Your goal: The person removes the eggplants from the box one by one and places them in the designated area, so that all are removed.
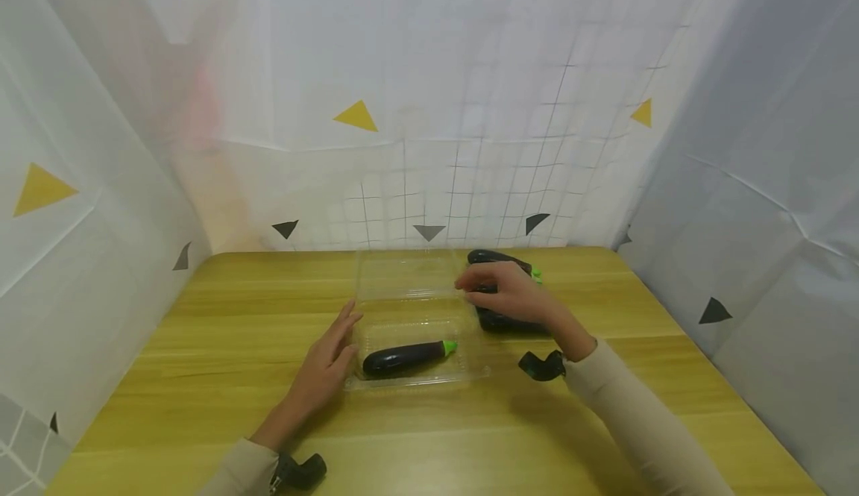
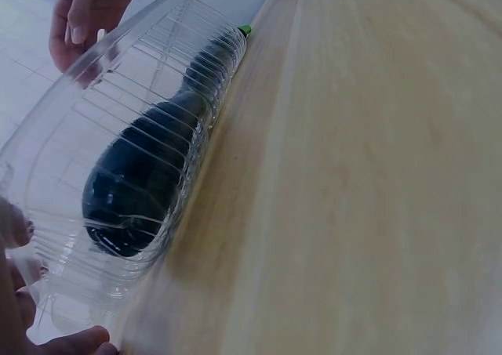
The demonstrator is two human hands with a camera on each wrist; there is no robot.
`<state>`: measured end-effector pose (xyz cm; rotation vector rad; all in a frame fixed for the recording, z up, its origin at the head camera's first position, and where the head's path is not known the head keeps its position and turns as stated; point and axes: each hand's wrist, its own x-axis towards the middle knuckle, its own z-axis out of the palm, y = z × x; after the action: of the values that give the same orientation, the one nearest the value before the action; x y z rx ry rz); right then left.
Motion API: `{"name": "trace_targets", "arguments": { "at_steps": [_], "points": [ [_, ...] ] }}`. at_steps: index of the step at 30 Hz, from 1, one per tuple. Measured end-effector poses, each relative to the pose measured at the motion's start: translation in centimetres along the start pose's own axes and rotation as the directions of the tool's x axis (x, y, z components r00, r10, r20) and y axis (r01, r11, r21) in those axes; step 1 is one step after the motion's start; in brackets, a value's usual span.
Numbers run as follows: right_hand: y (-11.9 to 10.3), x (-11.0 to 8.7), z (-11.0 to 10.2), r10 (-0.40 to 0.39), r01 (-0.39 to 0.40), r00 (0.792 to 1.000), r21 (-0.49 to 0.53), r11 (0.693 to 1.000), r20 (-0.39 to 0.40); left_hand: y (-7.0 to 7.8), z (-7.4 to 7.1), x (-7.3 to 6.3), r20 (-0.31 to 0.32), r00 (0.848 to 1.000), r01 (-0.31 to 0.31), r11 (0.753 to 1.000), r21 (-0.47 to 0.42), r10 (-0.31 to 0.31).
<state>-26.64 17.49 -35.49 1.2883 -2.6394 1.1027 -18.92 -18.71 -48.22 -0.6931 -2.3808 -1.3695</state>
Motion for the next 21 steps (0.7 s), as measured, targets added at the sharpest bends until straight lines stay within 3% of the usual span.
{"name": "trace_targets", "arguments": {
  "at_steps": [12, 21],
  "points": [
    [-1.1, 1.9, 1.3, -0.020, 0.023, 0.995, -0.038, 0.999, 0.094, 0.0, -0.1, 0.0, 0.012, 1.000, 0.018, 1.000, -0.011, -0.018],
    [-1.0, 3.1, 2.3, -0.058, 0.058, 0.985, 0.002, 0.998, 0.162, 0.1, 0.0, 0.0, -0.006, 1.000, -0.003, 1.000, -0.015, 0.003]
  ]
}}
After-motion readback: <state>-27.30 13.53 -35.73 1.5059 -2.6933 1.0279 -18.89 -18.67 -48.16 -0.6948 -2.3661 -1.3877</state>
